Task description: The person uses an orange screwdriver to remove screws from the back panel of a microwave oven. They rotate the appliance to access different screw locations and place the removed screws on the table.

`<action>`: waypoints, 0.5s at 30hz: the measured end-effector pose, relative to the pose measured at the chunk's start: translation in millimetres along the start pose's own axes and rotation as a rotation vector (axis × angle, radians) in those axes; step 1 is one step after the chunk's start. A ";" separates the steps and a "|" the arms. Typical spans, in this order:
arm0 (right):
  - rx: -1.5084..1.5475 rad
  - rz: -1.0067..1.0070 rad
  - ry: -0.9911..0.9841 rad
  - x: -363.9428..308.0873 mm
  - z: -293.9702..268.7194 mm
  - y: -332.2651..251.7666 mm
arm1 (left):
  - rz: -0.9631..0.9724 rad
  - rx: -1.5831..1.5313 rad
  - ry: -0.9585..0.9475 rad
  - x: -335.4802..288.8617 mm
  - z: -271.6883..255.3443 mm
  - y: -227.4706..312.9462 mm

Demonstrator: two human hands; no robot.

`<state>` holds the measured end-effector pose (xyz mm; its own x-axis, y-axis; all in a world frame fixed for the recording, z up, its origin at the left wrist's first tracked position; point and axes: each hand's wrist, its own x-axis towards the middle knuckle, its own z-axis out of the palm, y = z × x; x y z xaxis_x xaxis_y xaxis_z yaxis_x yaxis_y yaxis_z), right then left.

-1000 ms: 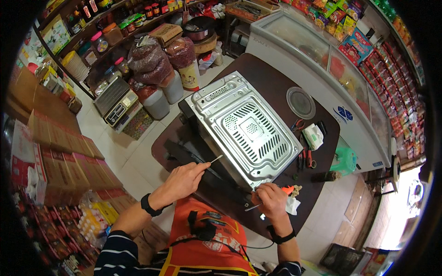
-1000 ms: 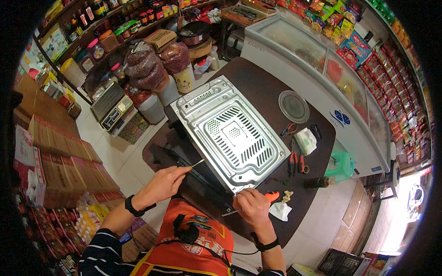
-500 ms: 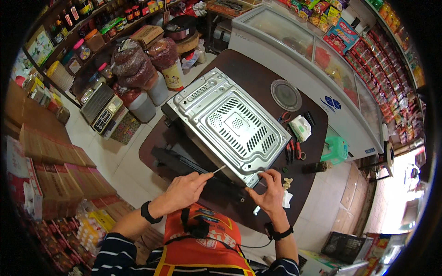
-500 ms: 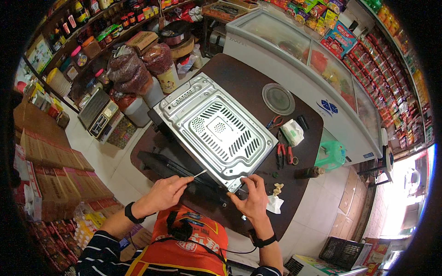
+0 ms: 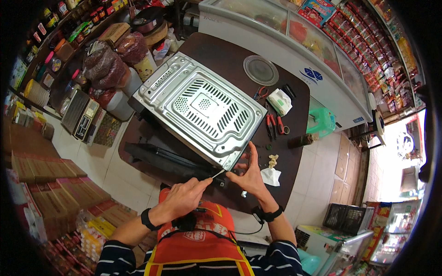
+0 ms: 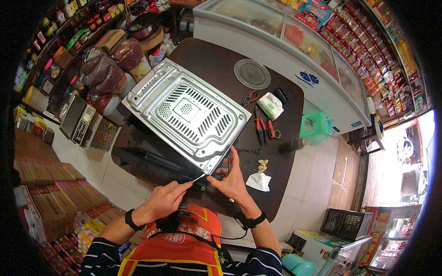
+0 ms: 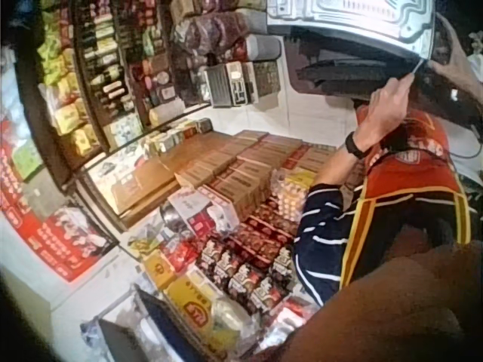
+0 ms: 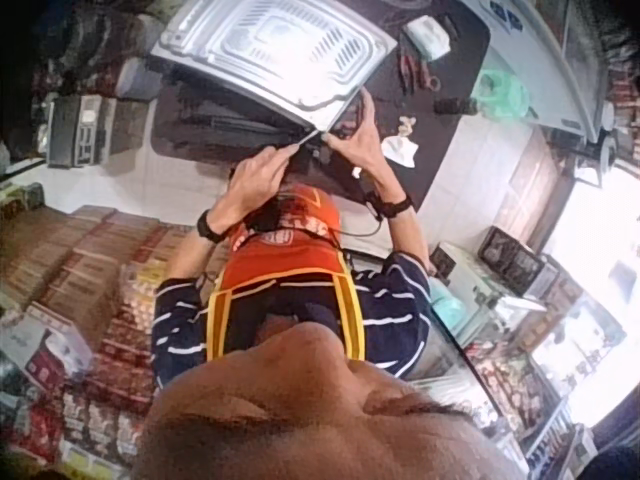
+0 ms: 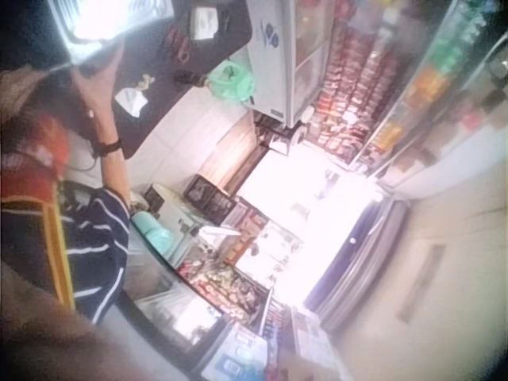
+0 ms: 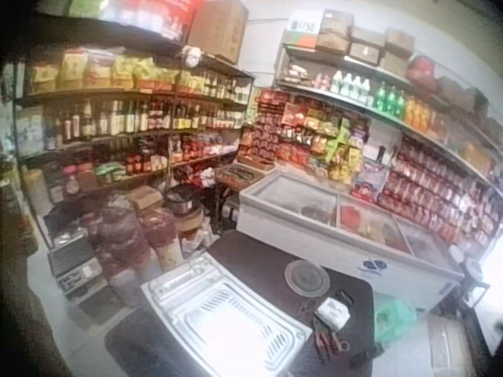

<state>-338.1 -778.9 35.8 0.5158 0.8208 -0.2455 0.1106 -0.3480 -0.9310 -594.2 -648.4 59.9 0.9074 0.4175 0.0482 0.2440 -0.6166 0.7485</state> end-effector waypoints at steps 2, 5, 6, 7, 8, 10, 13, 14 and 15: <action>0.026 -0.027 0.002 0.2 1.1 3.2 | -0.004 0.023 0.006 2.6 4.3 3.0; 0.072 -0.016 0.016 -1.1 3.4 9.1 | -0.033 0.028 0.010 5.7 14.0 13.2; 0.085 -0.011 0.019 -0.9 4.6 11.1 | -0.059 0.020 0.013 6.7 19.1 17.8; 0.137 -0.015 0.011 -0.1 6.5 13.1 | -0.086 0.018 0.016 8.5 24.4 21.7; 0.187 -0.019 0.003 1.1 8.3 15.1 | -0.106 -0.019 0.039 10.7 29.8 25.0; 0.220 -0.018 -0.018 2.1 7.5 18.8 | -0.149 -0.079 0.086 15.2 39.5 28.5; 0.160 -0.027 -0.039 3.3 4.2 24.7 | 0.025 -0.250 0.262 26.9 48.6 21.8; 0.138 -0.045 -0.037 4.3 4.4 26.5 | -0.048 -0.336 0.206 27.2 47.6 18.3; 0.129 -0.078 -0.037 5.1 5.3 28.4 | -0.125 -0.412 0.126 26.2 44.1 13.6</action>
<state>-336.8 -782.3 6.7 0.4777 0.8602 -0.1785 0.0381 -0.2232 -0.9740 -552.0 -675.4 42.1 0.8244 0.5660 0.0019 0.1692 -0.2496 0.9534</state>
